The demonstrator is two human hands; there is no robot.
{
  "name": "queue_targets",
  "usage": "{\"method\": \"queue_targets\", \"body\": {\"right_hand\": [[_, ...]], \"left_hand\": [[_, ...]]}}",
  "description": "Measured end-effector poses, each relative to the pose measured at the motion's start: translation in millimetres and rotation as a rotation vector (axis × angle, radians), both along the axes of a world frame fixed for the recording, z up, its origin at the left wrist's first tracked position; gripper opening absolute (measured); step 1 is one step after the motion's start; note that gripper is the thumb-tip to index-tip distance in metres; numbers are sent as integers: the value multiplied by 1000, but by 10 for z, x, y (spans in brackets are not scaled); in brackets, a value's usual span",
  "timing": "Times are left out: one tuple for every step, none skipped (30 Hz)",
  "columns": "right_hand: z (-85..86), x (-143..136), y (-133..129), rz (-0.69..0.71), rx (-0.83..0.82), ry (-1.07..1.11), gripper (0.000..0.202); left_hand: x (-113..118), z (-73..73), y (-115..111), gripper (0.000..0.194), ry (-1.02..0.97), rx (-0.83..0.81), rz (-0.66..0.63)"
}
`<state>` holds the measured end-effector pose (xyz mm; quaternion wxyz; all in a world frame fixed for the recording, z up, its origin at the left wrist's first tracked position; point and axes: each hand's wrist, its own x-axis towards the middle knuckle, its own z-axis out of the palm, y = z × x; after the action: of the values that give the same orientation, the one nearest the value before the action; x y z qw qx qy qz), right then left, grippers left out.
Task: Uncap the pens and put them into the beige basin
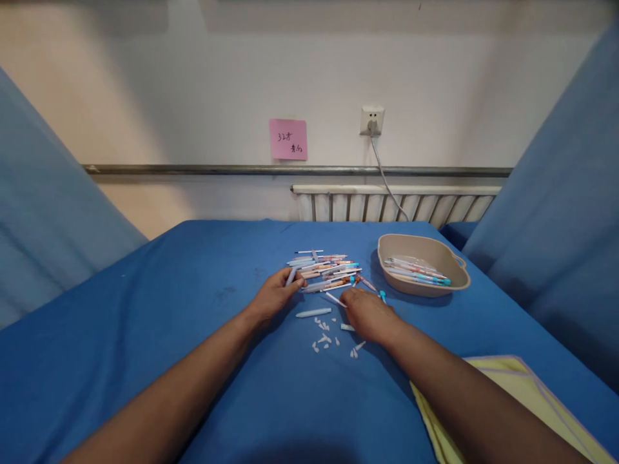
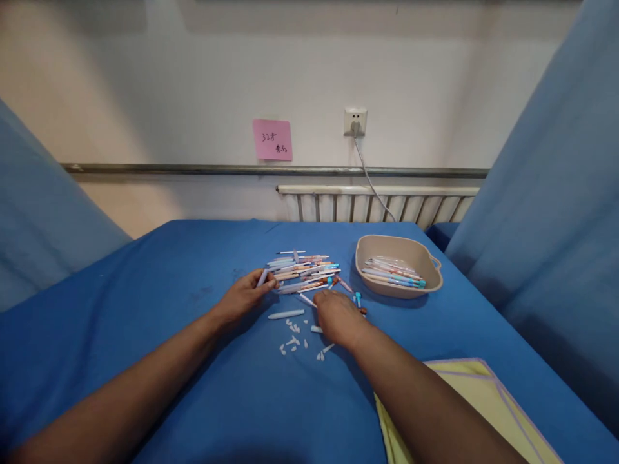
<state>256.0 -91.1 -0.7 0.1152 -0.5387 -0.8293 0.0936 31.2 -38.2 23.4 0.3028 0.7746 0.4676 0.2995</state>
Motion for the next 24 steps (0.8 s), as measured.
{"method": "queue_targets", "body": {"right_hand": [[-23, 0, 6, -3, 9, 48, 20], [-49, 1, 15, -7, 21, 110, 20], [-76, 3, 25, -11, 34, 180, 19], [-104, 6, 36, -13, 47, 245, 17], [-130, 9, 48, -12, 57, 297, 15], [-154, 13, 59, -4, 63, 329, 15], [-175, 17, 67, 7, 65, 350, 15], [-190, 21, 73, 20, 65, 361, 15], [-199, 24, 75, 37, 63, 365, 16], [-203, 27, 74, 55, 60, 362, 17], [-202, 29, 70, 73, 57, 356, 18], [-198, 30, 64, 89, 55, 349, 19], [-191, 30, 56, 105, 53, 348, 20], [-183, 30, 49, 119, 49, 349, 22], [-175, 29, 41, 131, 44, 348, 24], [-169, 27, 34, 136, 38, 345, 26], [-165, 27, 29, 135, 29, 336, 28], [-164, 27, 25, 130, 18, 321, 29], [-164, 28, 22, 123, 7, 304, 30], [-166, 31, 21, 116, -2, 288, 31], [-168, 35, 22, 109, -6, 278, 31], [-171, 40, 23, 104, -6, 272, 31], [-173, 46, 26, 100, -5, 267, 31], [-174, 52, 29, 93, -3, 262, 31]], "left_hand": [[-24, -29, -77, 17, -325, -277, 12], [-40, -56, -138, 16, -601, -518, 13], [-49, -78, -180, 18, -687, -587, 18], [-52, -95, -205, 19, -759, -647, 18], [-50, -106, -214, 20, -793, -677, 18], [-46, -113, -211, 19, -809, -693, 17], [-40, -118, -202, 19, -828, -716, 16], [-33, -123, -189, 18, -845, -736, 14], [-26, -130, -178, 18, -855, -751, 12], [-21, -138, -168, 19, -862, -764, 10], [-17, -148, -162, 19, -865, -772, 7], [-15, -159, -158, 20, -862, -775, 0], [-15, -169, -156, 21, -853, -771, -6], [-17, -179, -155, 21, -838, -761, -10], [-18, -186, -155, 22, -818, -746, -13], [-19, -191, -156, 24, -796, -728, -15], [-19, -195, -158, 24, -774, -710, -19], [-18, -198, -160, 25, -752, -695, -23], [-15, -199, -164, 25, -731, -683, -29], [-12, -200, -169, 25, -712, -672, -37], [-9, -202, -175, 24, -694, -661, -45], [-6, -203, -180, 24, -676, -649, -49], [-5, -205, -186, 24, -659, -637, -51], [-5, -207, -191, 24, -645, -624, -51]]}}
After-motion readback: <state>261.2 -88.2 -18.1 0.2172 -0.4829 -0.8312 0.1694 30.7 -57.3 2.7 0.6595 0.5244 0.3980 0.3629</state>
